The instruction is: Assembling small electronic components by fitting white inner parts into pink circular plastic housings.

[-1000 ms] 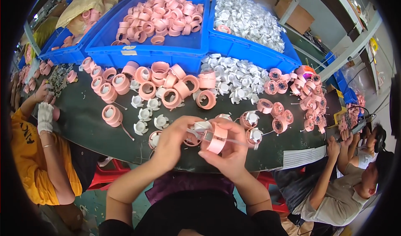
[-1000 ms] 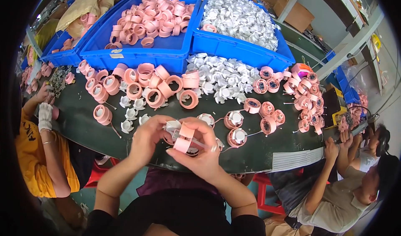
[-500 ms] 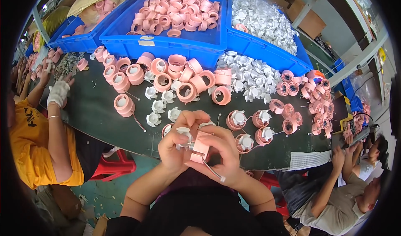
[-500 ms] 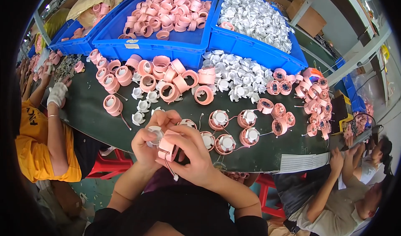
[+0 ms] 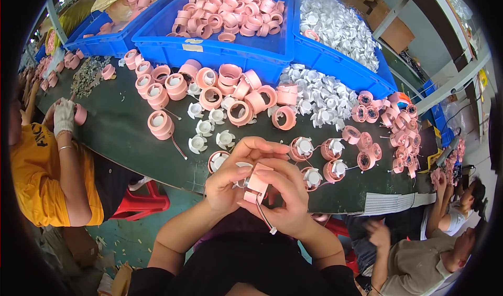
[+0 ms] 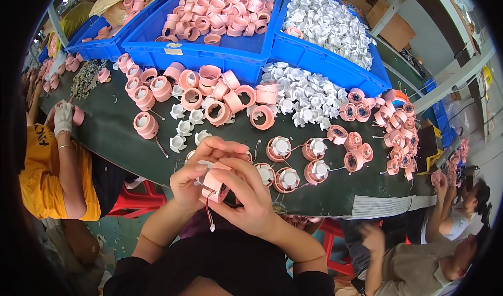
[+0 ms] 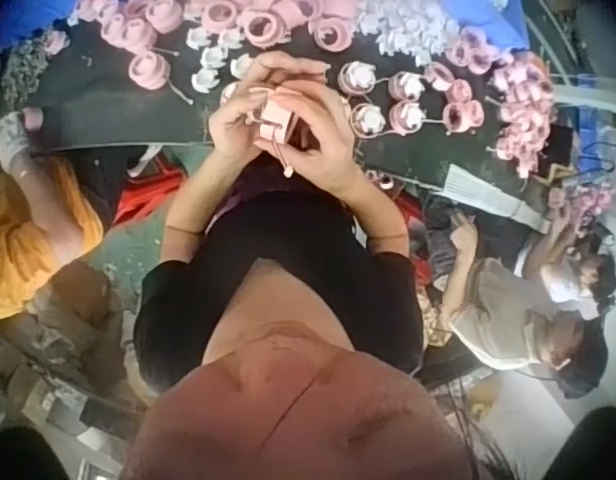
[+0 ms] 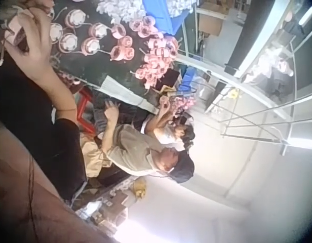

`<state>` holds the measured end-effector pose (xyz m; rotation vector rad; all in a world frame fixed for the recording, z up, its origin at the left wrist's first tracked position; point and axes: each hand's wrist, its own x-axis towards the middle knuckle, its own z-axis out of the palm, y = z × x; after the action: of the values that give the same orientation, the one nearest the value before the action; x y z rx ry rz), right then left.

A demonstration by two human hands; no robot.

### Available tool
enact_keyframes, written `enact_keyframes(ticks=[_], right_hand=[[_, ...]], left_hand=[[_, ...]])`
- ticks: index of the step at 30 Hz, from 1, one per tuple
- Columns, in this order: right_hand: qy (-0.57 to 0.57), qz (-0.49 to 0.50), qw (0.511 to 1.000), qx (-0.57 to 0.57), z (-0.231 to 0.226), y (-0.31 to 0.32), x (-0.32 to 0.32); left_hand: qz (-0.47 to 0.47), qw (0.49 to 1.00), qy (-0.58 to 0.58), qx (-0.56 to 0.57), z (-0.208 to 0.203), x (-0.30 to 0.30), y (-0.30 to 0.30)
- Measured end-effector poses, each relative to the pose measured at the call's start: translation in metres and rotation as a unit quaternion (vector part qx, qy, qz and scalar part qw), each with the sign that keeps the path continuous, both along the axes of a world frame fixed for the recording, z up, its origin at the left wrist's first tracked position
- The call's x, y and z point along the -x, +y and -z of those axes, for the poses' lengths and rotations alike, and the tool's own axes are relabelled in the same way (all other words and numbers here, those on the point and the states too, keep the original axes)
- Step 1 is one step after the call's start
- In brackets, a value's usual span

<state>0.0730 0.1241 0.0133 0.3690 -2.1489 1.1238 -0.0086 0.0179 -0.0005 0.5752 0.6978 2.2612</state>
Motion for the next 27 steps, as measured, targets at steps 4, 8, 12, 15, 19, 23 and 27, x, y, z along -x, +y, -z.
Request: enact_keyframes(ticks=[4, 8, 12, 15, 19, 23, 27], right_hand=[[-0.006, 0.018, 1.000, -0.023, -0.001, 0.002, -0.001], [-0.028, 0.021, 0.999, -0.034, -0.005, 0.001, -0.002], [-0.009, 0.022, 0.999, -0.030, 0.000, 0.002, -0.001], [-0.022, 0.032, 0.998, -0.043, 0.002, 0.003, -0.003], [-0.023, 0.045, 0.997, -0.057, 0.003, 0.006, -0.005], [-0.105, 0.018, 0.994, 0.031, 0.002, 0.021, -0.010], [-0.087, 0.125, 0.983, -0.100, -0.013, 0.061, 0.002]], left_hand=[[0.007, 0.999, 0.051, 0.018, -0.002, 0.000, -0.001], [0.011, 0.999, 0.049, 0.001, -0.002, -0.001, 0.000], [-0.007, 0.998, 0.062, 0.018, 0.001, -0.003, 0.003], [-0.036, 0.990, 0.122, 0.053, 0.005, -0.002, 0.008], [-0.036, 0.979, 0.182, 0.079, 0.011, 0.001, 0.012], [-0.042, 0.946, 0.284, 0.151, 0.008, 0.006, 0.014], [-0.150, 0.880, 0.361, 0.268, -0.008, 0.016, 0.002]])
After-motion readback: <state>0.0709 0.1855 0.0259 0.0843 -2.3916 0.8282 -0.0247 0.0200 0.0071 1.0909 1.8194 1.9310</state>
